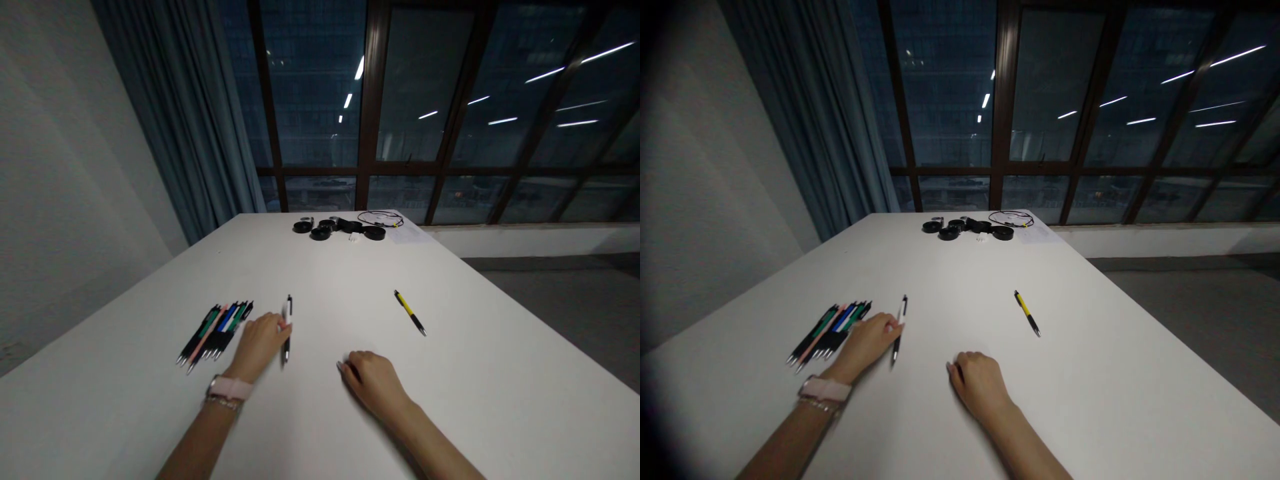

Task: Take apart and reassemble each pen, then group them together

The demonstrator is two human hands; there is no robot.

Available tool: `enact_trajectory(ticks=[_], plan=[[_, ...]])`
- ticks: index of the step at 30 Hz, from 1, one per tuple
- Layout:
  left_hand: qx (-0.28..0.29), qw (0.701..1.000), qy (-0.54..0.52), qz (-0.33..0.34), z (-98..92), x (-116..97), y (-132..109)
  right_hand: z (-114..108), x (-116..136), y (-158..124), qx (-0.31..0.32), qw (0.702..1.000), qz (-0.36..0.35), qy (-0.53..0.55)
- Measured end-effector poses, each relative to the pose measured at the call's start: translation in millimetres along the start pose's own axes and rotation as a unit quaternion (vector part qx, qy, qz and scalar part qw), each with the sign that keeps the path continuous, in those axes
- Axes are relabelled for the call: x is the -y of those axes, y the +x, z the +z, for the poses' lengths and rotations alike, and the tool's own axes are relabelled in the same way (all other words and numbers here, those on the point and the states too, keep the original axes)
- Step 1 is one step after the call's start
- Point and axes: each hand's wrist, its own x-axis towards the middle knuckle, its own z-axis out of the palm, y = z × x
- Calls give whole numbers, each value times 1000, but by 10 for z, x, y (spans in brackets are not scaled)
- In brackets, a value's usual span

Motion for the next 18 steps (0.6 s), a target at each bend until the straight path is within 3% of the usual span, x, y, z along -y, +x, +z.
enact_trajectory(ticks=[4, 8, 18], plan=[[57, 995, -85, 16, 190, -563, -61, -11, 6, -7, 1, 1000, 2, -3], [53, 996, -60, 42, 308, -908, -93, -25, 5, -15, 6, 1000, 7, -2], [33, 996, -6, 79, 425, -1009, -182, -134, 15, -58, 25, 999, 15, 14]])
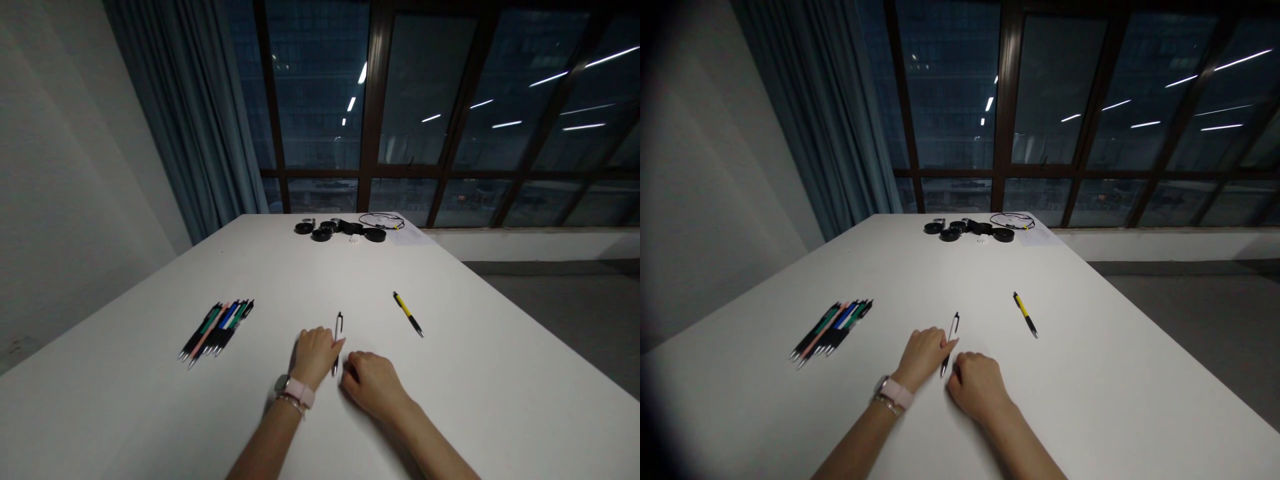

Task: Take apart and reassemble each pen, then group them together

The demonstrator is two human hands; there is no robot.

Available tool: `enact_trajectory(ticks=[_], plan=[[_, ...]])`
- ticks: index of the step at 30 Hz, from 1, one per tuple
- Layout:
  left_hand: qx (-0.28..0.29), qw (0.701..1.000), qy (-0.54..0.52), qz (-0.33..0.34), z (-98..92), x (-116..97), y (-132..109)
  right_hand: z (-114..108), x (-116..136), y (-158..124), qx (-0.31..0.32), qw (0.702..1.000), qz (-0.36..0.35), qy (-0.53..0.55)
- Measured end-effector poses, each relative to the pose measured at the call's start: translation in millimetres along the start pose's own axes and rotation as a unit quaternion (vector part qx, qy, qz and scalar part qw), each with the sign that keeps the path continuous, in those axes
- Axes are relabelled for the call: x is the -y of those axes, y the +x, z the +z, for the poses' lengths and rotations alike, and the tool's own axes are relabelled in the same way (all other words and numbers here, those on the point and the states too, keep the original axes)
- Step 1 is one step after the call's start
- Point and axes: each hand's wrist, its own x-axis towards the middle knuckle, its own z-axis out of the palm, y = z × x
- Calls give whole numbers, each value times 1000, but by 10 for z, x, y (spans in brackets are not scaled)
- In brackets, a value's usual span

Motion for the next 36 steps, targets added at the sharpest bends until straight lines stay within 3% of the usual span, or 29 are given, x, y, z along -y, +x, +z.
enact_trajectory(ticks=[6, 11, 18, 29, 33, 36], plan=[[-34, 999, 6, -12, 58, 59, -53, -82, -50, -32, 16, 1000, 1, 8], [-47, 999, -5, -13, 56, 210, -185, -31, -4, -16, -8, 1000, 10, 9], [-41, 988, -136, -55, 183, 369, -243, 125, 182, 99, -58, 998, 24, -24], [-49, 984, -170, -36, 255, 308, -255, 180, 231, 179, -49, 997, 36, -53], [-67, 964, -255, -37, 294, 291, -240, 133, 171, 127, -72, 996, 58, 12], [-61, 928, -364, -44, 337, 243, -209, 111, 116, 83, -98, 986, 82, 108]])
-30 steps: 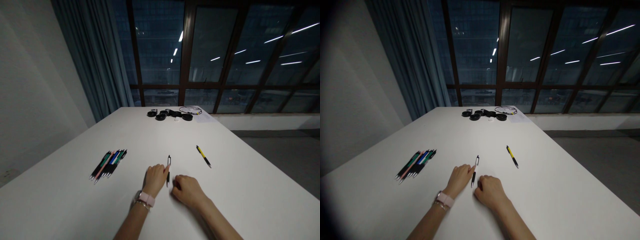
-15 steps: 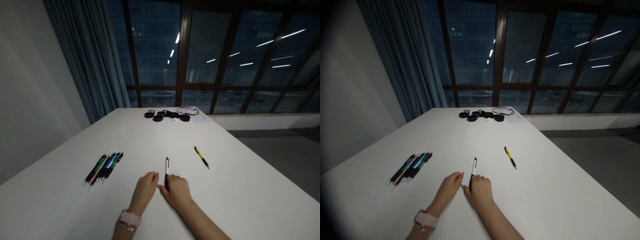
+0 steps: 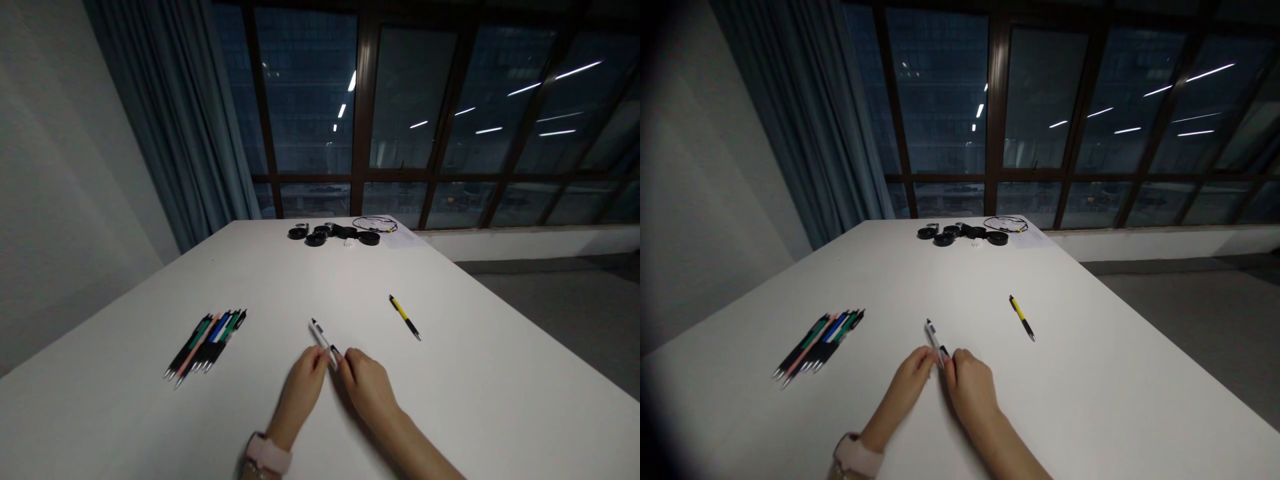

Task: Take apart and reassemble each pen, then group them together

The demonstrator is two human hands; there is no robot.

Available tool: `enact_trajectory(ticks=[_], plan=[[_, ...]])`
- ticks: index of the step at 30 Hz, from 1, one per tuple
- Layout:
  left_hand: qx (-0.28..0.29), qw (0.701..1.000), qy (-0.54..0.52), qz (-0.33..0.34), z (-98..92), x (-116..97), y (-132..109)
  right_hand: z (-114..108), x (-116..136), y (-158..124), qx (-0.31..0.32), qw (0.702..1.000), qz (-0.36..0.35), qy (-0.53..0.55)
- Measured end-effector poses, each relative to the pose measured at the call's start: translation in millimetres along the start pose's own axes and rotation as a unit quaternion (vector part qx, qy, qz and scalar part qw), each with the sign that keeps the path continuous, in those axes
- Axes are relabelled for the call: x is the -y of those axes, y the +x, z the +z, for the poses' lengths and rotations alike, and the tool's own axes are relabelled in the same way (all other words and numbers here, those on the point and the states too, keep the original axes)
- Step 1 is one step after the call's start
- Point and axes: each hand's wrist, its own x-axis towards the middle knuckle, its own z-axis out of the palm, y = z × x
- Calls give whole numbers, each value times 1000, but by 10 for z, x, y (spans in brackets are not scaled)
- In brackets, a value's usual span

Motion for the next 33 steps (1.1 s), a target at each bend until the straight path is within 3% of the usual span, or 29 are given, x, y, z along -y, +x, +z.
enact_trajectory(ticks=[2, 4, 8, 11, 13, 16, 21, 24, 27, 33], plan=[[9, 996, -87, -13, 40, -24, 14, 13, -28, 3, -16, 994, 10, 103], [22, 982, -181, -42, 57, -64, 22, 64, -43, 27, -12, 971, 6, 240], [61, 930, -346, -108, 16, -171, -6, 175, -26, 75, 101, 873, 44, 474], [72, 892, -430, -117, -23, -221, -54, 164, 14, 75, 159, 800, 101, 570], [69, 879, -455, -123, -27, -219, -71, 125, 33, 70, 173, 776, 117, 596], [55, 883, -449, -127, 1, -177, -59, 94, 24, 73, 160, 799, 114, 568], [12, 901, -414, -125, 73, -112, -24, 148, -49, 38, 43, 910, 10, 413], [1, 906, -405, -125, 91, -110, -30, 151, -81, -11, -23, 960, -37, 278], [-9, 906, -405, -123, 88, -133, -49, 133, -102, -41, -50, 981, -68, 174], [-20, 903, -410, -129, 80, -178, -85, 172, -143, -34, -85, 984, -144, 58]])
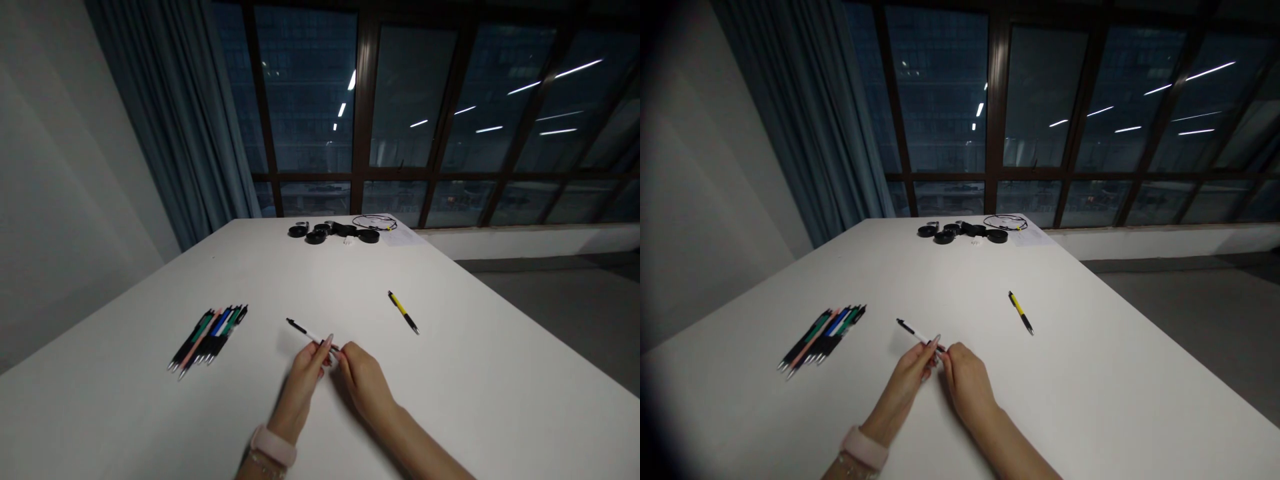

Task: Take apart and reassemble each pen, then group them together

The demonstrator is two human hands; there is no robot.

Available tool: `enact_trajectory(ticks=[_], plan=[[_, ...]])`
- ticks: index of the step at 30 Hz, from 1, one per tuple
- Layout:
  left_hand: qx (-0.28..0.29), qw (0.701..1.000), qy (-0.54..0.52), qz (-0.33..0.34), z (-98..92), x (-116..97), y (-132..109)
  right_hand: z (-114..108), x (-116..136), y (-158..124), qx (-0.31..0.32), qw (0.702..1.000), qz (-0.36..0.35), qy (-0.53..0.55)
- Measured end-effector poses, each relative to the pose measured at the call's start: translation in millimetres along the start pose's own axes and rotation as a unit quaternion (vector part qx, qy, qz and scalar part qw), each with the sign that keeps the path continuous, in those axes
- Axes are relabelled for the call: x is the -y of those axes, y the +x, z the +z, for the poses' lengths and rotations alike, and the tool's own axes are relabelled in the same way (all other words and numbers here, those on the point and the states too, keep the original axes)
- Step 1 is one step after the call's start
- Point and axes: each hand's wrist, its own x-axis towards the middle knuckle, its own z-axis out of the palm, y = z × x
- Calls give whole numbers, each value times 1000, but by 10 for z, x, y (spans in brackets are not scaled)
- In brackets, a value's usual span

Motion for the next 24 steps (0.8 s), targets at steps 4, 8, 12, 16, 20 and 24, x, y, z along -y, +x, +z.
enact_trajectory(ticks=[4, 8, 12, 16, 20, 24], plan=[[-11, 1000, -5, -4, 17, -8, -13, -7, 0, 3, -2, 999, -21, -36], [-14, 1000, -19, -9, 35, -37, -21, -99, 45, 4, -5, 1000, -6, -10], [-11, 1000, -18, -16, 48, -51, -21, -117, 89, -5, 1, 991, 61, 119], [-11, 1000, -6, -4, 53, -51, -13, 4, 86, -7, 26, 933, 129, 334], [2, 1000, -12, -2, 54, -77, -19, 52, 81, 25, -37, 896, 120, 425], [-2, 1000, -7, -2, 56, -80, -38, 3, 103, 80, 22, 854, 179, 488]])
